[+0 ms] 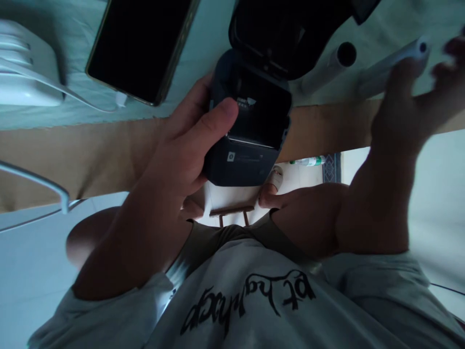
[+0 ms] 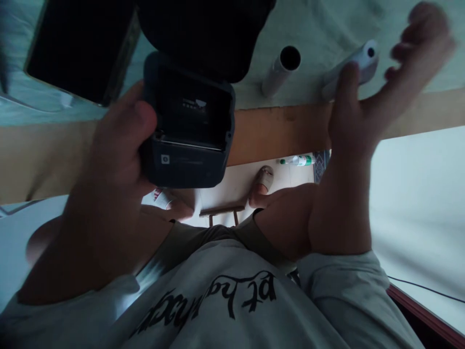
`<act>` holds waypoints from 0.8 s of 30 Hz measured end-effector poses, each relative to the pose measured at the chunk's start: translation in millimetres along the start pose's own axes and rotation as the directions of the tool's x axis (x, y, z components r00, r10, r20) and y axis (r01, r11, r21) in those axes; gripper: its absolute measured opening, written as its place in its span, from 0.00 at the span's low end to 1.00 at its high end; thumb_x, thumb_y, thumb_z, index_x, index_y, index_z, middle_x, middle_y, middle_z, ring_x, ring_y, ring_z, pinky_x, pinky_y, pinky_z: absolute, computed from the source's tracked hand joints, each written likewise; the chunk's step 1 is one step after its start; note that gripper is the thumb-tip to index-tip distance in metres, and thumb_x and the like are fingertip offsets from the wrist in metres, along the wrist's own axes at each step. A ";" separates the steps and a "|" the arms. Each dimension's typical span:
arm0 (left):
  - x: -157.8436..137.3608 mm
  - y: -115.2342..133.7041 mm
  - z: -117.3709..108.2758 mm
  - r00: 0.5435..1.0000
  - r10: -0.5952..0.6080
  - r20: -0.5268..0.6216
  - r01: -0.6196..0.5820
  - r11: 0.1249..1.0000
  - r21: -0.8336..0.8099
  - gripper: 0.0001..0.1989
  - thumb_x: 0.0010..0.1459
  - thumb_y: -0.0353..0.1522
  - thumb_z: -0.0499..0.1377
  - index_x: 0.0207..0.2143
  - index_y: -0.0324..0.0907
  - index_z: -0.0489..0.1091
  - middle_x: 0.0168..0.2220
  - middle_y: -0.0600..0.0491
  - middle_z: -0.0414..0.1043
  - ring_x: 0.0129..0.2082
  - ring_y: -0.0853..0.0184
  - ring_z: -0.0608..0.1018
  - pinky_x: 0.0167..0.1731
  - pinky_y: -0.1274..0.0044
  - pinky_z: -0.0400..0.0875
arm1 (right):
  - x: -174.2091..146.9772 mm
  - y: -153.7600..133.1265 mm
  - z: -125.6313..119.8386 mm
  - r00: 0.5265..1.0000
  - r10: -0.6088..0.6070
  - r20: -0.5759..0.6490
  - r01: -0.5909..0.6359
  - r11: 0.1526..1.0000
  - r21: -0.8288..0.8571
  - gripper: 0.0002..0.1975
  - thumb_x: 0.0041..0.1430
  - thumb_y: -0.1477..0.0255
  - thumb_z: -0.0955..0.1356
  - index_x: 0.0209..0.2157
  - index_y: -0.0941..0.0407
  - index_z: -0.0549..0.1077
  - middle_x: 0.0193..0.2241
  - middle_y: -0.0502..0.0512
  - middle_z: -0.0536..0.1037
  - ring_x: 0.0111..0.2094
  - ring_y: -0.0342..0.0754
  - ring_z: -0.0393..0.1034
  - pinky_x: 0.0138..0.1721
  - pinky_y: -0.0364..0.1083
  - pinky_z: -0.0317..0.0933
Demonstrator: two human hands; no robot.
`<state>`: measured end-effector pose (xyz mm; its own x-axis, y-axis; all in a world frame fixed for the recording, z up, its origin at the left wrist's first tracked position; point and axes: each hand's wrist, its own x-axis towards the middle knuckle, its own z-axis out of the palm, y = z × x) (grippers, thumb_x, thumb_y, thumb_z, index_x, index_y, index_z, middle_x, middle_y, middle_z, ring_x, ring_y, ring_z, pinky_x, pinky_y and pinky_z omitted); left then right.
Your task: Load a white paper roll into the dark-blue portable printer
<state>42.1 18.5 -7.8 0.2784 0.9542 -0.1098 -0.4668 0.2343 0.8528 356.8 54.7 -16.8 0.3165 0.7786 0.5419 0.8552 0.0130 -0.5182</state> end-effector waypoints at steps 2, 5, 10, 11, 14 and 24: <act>0.6 -0.6 0.4 1.000 -0.013 -0.021 0.013 1.000 -0.015 0.13 0.59 0.37 0.57 0.43 0.37 0.69 0.33 0.53 0.70 0.29 0.74 0.73 0.23 0.85 0.69 | 5.3 11.5 5.9 0.992 -0.079 0.101 0.078 0.997 0.011 0.31 0.45 0.75 0.70 0.55 0.63 0.66 0.51 0.55 0.66 0.53 0.39 0.62 0.55 0.39 0.58; 1.7 -1.6 0.0 1.000 0.009 0.021 -0.008 1.000 -0.027 0.14 0.58 0.36 0.58 0.44 0.37 0.69 0.33 0.53 0.72 0.30 0.74 0.74 0.28 0.84 0.72 | 9.3 13.5 13.0 0.976 -0.166 0.143 0.161 0.986 0.042 0.27 0.43 0.83 0.67 0.49 0.63 0.68 0.46 0.55 0.68 0.48 0.40 0.63 0.55 0.39 0.57; 1.9 -1.7 1.4 1.000 0.005 -0.021 -0.004 1.000 0.026 0.15 0.57 0.38 0.58 0.44 0.37 0.69 0.35 0.51 0.72 0.29 0.70 0.75 0.22 0.80 0.69 | 7.2 6.2 17.7 0.975 -0.202 0.097 0.187 0.972 0.142 0.26 0.39 0.87 0.60 0.45 0.61 0.64 0.41 0.53 0.66 0.36 0.34 0.60 0.40 0.36 0.56; 1.7 -1.2 2.2 0.999 0.006 -0.036 -0.006 1.000 0.011 0.16 0.57 0.38 0.58 0.44 0.37 0.68 0.35 0.51 0.72 0.30 0.69 0.75 0.24 0.80 0.70 | 5.9 5.8 19.0 0.976 -0.193 0.097 0.179 0.974 0.140 0.28 0.39 0.87 0.59 0.45 0.61 0.64 0.39 0.53 0.66 0.34 0.33 0.58 0.38 0.36 0.54; 1.2 0.7 4.1 0.998 -0.017 -0.053 0.018 1.000 0.011 0.16 0.57 0.38 0.59 0.44 0.37 0.68 0.36 0.50 0.72 0.33 0.68 0.76 0.27 0.78 0.73 | 2.2 5.1 22.6 0.980 -0.163 0.116 0.152 0.983 0.102 0.25 0.37 0.87 0.59 0.41 0.59 0.68 0.34 0.52 0.68 0.33 0.34 0.57 0.37 0.37 0.53; 3.1 -2.8 4.2 0.995 -0.029 -0.097 0.033 0.999 0.036 0.17 0.57 0.40 0.58 0.45 0.40 0.68 0.37 0.49 0.74 0.34 0.65 0.77 0.26 0.77 0.73 | -3.0 -37.7 1.5 0.996 -0.089 -0.013 0.088 0.929 0.359 0.26 0.45 0.77 0.68 0.50 0.59 0.66 0.47 0.48 0.66 0.46 0.34 0.62 0.49 0.38 0.58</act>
<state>47.9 20.0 -8.4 0.2095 0.9605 -0.1833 -0.4270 0.2585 0.8665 323.0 52.9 0.2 0.2444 0.7662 0.5943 0.6749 0.3057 -0.6717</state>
